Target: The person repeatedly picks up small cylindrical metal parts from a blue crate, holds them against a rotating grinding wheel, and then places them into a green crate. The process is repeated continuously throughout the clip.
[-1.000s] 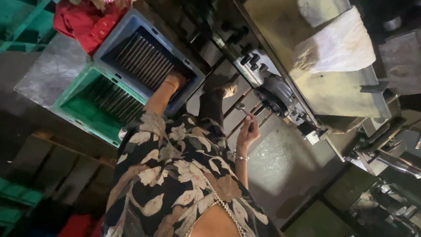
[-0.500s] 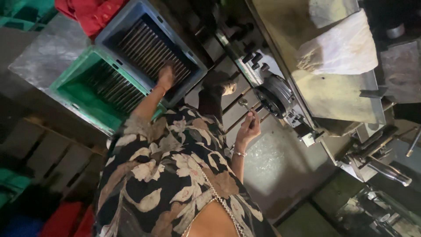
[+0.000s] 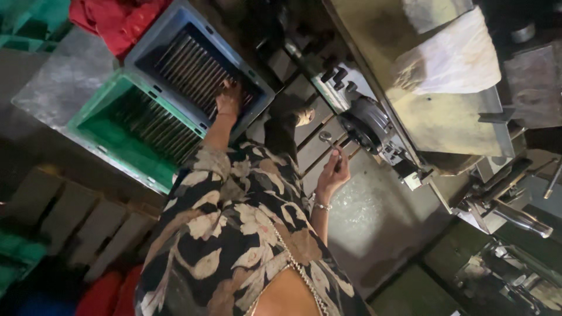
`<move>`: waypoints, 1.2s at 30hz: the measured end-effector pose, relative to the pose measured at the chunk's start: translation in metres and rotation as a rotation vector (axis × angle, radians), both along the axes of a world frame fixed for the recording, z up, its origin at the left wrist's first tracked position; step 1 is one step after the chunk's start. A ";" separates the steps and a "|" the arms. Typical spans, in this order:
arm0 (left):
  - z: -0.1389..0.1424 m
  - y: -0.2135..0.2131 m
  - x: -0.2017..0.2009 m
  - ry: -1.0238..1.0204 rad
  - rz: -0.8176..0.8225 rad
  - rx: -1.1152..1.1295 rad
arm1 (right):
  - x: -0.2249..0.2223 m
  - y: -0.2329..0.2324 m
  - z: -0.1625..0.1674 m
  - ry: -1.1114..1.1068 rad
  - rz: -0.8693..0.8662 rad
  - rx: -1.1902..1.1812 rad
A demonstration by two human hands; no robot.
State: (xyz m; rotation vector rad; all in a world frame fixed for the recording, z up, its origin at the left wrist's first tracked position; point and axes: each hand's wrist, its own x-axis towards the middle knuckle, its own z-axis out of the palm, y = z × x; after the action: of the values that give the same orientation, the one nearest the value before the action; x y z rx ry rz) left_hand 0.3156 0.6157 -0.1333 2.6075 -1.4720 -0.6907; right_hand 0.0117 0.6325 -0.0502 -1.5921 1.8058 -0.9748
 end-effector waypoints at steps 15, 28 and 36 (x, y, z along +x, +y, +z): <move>0.006 -0.003 0.004 0.418 -0.068 -0.326 | 0.002 -0.010 0.009 -0.072 0.022 -0.037; -0.016 -0.017 -0.003 0.081 -0.455 -0.034 | -0.022 0.000 -0.010 -0.045 -0.016 -0.069; -0.009 0.044 0.015 0.221 -0.065 -0.448 | -0.028 0.001 -0.018 -0.123 -0.004 -0.053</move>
State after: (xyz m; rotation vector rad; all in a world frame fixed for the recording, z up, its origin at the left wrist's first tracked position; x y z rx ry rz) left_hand 0.3302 0.6597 -0.1419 2.0892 -1.4497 -0.5546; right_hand -0.0158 0.6340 -0.0678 -1.5249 1.7136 -1.1062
